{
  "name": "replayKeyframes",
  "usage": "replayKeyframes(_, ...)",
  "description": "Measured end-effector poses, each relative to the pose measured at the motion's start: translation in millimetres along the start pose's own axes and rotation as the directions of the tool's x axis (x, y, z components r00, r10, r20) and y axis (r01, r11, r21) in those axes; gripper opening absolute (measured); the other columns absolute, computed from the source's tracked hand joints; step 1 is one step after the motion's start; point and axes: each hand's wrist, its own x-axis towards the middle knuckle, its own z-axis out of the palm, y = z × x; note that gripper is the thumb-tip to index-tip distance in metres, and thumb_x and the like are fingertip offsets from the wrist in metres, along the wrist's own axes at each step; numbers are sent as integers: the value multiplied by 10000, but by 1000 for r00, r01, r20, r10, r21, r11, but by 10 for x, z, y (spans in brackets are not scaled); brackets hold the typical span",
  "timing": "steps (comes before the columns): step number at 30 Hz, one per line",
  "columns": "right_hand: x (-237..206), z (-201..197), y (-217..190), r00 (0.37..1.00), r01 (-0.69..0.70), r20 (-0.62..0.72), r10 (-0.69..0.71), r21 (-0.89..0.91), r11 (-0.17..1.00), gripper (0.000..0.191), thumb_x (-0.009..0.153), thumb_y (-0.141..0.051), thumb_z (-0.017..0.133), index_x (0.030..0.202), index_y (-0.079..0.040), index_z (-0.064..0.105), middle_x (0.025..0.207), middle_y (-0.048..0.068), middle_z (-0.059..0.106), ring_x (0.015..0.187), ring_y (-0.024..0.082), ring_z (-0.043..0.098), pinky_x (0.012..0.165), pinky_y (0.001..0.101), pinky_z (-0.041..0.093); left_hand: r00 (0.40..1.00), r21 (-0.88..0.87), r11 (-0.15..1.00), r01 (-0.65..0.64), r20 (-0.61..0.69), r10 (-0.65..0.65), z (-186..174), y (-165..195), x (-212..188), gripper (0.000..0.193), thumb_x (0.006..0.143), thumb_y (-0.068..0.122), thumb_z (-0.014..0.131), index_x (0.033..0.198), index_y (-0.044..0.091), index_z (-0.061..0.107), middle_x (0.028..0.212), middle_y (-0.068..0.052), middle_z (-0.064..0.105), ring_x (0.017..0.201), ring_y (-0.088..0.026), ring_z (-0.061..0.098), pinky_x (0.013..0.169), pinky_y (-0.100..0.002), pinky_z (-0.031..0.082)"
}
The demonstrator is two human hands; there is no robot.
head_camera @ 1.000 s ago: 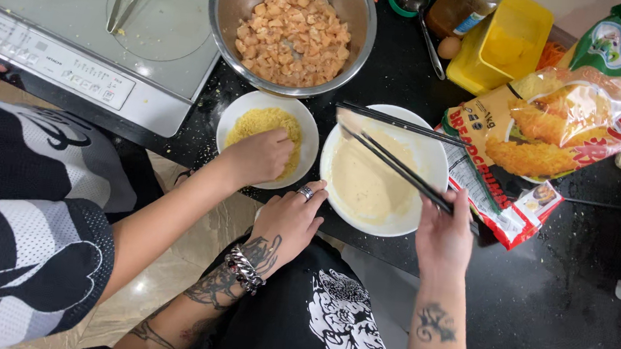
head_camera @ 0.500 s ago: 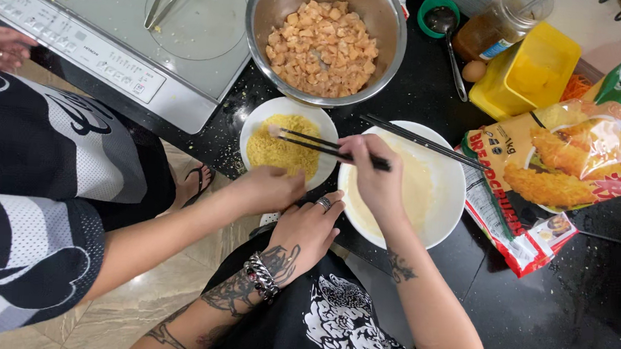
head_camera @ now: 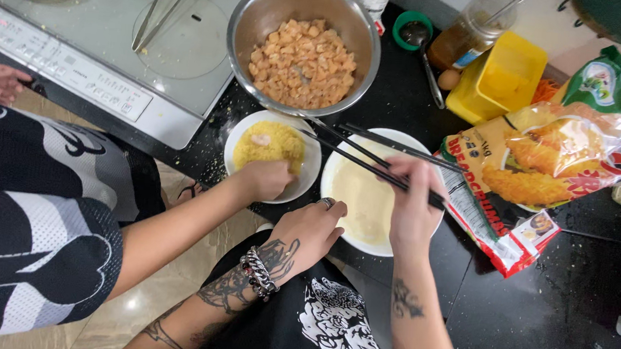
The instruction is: The person coats small pieces of raw chicken in a liquid batter and then in breadcrumbs. They use chopsticks to transfer the chicken between bowls and a hand to press the pieces into the breadcrumbs. A second person is visible frying the breaded pieces in a pot of oil.
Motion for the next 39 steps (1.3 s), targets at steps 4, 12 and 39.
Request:
replayKeyframes(4, -181, -474, 34, 923, -45, -382, 38, -10, 999, 255, 1052, -207, 578, 918, 10, 578, 1039, 146, 679, 1002, 232, 661, 932, 352, 592, 998, 48, 999, -16, 62, 13, -51, 117, 183, 112, 934, 138, 637, 992, 61, 579, 893, -106, 670, 828, -320, 697, 690, -451, 557)
replayKeyframes(12, 541, -530, -52, 992, 71, -71, -108, -397, 915, 306, 1101, -189, 510, 951, 5, 692, 1055, 90, 698, 934, 150, 611, 841, 287, 515, 982, 35, 997, -75, -171, 80, 68, -4, 398, 177, 841, 56, 657, 1007, 83, 604, 979, -94, 666, 946, -327, 647, 791, -461, 523)
replayKeyframes(39, 2149, 1119, 988, 984, 147, 163, -76, -482, 864, 290, 1014, -215, 671, 845, 16, 719, 782, 60, 722, 699, 115, 699, 632, 251, 606, 899, 221, 933, -284, 401, 178, -927, -1011, 1015, 228, 789, 33, 590, 942, 85, 752, 1030, -94, 638, 1006, -295, 654, 875, -430, 515)
